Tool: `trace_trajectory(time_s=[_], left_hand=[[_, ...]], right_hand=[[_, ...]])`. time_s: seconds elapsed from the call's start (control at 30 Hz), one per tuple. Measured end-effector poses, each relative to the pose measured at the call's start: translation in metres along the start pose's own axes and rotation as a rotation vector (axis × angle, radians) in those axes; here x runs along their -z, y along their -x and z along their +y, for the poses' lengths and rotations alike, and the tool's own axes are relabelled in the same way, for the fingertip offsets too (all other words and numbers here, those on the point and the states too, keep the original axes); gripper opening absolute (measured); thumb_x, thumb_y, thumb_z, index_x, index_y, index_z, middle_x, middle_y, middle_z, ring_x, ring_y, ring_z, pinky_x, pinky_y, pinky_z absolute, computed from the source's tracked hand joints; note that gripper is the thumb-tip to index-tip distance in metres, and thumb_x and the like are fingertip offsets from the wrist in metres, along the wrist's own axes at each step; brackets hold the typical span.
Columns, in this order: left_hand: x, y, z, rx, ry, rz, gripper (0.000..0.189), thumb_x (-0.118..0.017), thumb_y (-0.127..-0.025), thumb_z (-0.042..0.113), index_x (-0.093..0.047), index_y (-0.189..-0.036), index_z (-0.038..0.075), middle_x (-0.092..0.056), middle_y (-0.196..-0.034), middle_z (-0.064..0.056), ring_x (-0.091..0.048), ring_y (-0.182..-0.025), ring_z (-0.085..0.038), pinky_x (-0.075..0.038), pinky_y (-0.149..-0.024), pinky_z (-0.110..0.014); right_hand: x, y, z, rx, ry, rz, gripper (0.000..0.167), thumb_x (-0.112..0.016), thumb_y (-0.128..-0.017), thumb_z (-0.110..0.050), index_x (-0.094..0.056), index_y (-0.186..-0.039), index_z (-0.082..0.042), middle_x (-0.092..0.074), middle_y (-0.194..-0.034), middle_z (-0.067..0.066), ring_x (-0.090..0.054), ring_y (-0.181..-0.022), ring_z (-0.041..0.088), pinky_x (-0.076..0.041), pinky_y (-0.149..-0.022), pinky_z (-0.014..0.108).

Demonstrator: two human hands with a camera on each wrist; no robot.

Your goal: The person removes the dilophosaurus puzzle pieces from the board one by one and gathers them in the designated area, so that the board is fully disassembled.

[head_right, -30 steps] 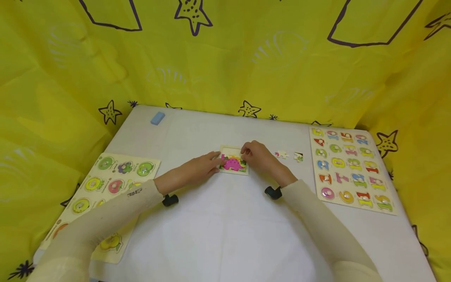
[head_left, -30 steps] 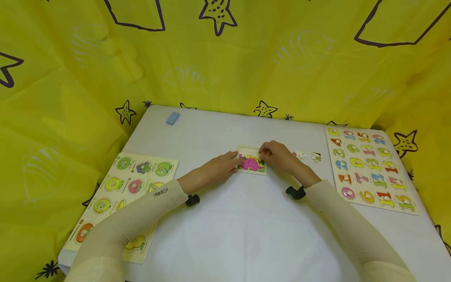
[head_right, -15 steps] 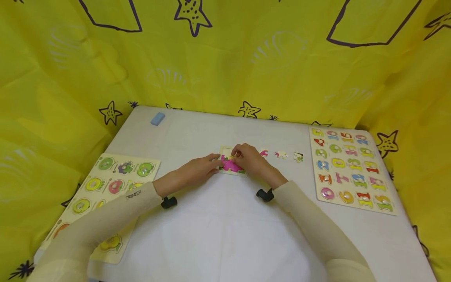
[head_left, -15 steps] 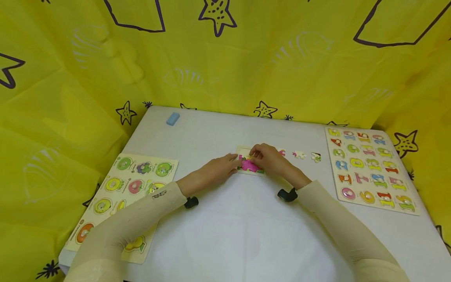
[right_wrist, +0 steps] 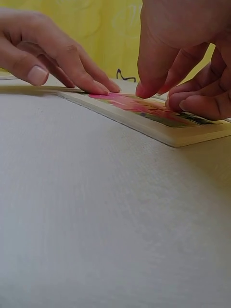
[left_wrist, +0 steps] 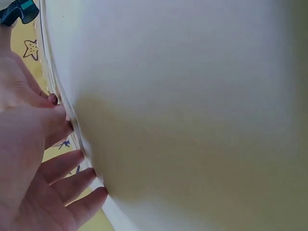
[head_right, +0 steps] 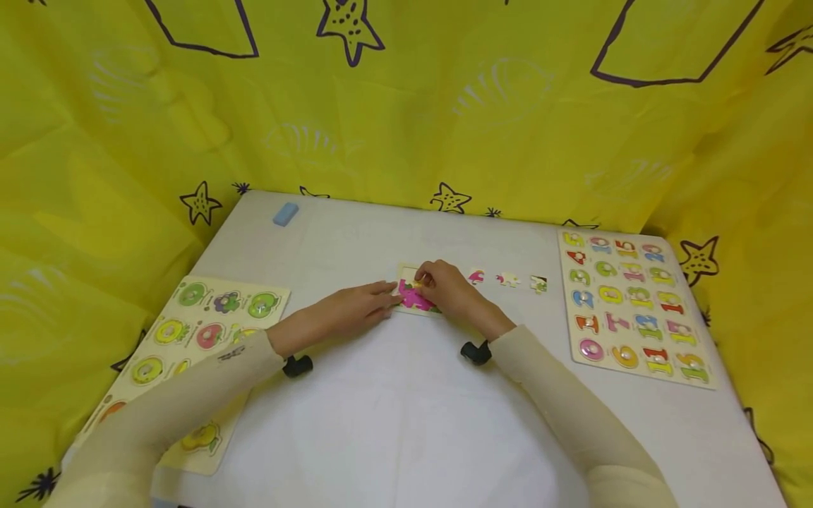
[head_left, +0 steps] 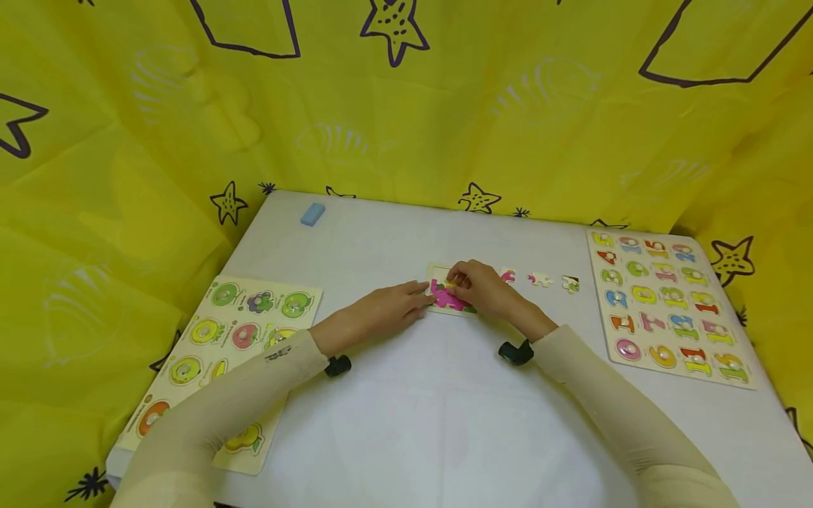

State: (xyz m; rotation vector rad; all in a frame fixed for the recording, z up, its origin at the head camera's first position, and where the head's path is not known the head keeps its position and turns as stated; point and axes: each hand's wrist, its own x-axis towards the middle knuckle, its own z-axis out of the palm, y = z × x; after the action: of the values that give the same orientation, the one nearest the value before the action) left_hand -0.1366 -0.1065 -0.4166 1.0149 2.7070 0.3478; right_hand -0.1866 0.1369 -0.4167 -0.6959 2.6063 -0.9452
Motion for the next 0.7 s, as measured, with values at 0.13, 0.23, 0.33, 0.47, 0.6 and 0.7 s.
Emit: trace_trajectory(time_s=[0.13, 0.23, 0.33, 0.47, 0.6, 0.7], left_hand=[[0.0007, 0.004, -0.0016, -0.01, 0.016, -0.028, 0.05, -0.052, -0.113, 0.034, -0.049, -0.159, 0.015, -0.04, -0.168, -0.014, -0.04, -0.155, -0.031, -0.038, -0.124, -0.046], [0.0005, 0.0048, -0.0021, -0.006, 0.012, -0.048, 0.053, -0.049, -0.113, 0.038, -0.045, -0.162, 0.017, -0.036, -0.17, -0.012, -0.036, -0.157, -0.029, -0.035, -0.126, -0.045], [0.0007, 0.005, -0.0019, 0.001, 0.018, -0.064, 0.054, -0.048, -0.113, 0.039, -0.043, -0.163, 0.018, -0.034, -0.171, -0.012, -0.034, -0.158, -0.029, -0.033, -0.127, -0.045], [0.0013, 0.0055, -0.0019, 0.0, 0.014, -0.083, 0.056, -0.048, -0.113, 0.04, -0.04, -0.164, 0.018, -0.032, -0.172, -0.011, -0.031, -0.159, -0.029, -0.031, -0.128, -0.044], [0.0015, 0.0062, -0.0025, -0.003, 0.017, -0.089, 0.057, -0.048, -0.113, 0.04, -0.039, -0.165, 0.018, -0.031, -0.173, -0.01, -0.03, -0.16, -0.029, -0.031, -0.129, -0.045], [0.0015, 0.0065, -0.0028, -0.002, 0.018, -0.092, 0.057, -0.048, -0.113, 0.04, -0.038, -0.165, 0.019, -0.03, -0.173, -0.01, -0.029, -0.16, -0.029, -0.03, -0.129, -0.045]], right_hand=[[-0.0013, -0.0005, -0.0011, 0.002, 0.007, -0.007, 0.023, -0.07, -0.102, -0.014, -0.067, -0.12, 0.0, -0.063, -0.103, 0.014, -0.058, -0.093, 0.026, -0.052, -0.085, 0.037], [-0.0026, -0.0005, -0.0016, 0.007, 0.013, -0.005, 0.024, -0.07, -0.102, -0.014, -0.067, -0.122, 0.0, -0.062, -0.103, 0.014, -0.058, -0.094, 0.026, -0.051, -0.084, 0.036], [-0.0039, 0.0, -0.0022, 0.008, 0.021, -0.002, 0.025, -0.07, -0.102, -0.013, -0.067, -0.123, 0.0, -0.061, -0.103, 0.014, -0.058, -0.094, 0.026, -0.05, -0.084, 0.036], [-0.0044, 0.0011, -0.0051, -0.01, 0.03, -0.008, 0.025, -0.069, -0.102, -0.014, -0.068, -0.123, 0.0, -0.06, -0.104, 0.015, -0.058, -0.095, 0.026, -0.051, -0.085, 0.037], [-0.0049, 0.0011, -0.0074, -0.024, 0.039, -0.015, 0.027, -0.069, -0.103, -0.015, -0.067, -0.124, 0.001, -0.06, -0.106, 0.017, -0.059, -0.097, 0.028, -0.052, -0.086, 0.039], [-0.0052, 0.0005, -0.0089, -0.024, 0.048, -0.017, 0.027, -0.069, -0.103, -0.015, -0.067, -0.125, 0.001, -0.061, -0.108, 0.017, -0.06, -0.099, 0.029, -0.053, -0.088, 0.041]])
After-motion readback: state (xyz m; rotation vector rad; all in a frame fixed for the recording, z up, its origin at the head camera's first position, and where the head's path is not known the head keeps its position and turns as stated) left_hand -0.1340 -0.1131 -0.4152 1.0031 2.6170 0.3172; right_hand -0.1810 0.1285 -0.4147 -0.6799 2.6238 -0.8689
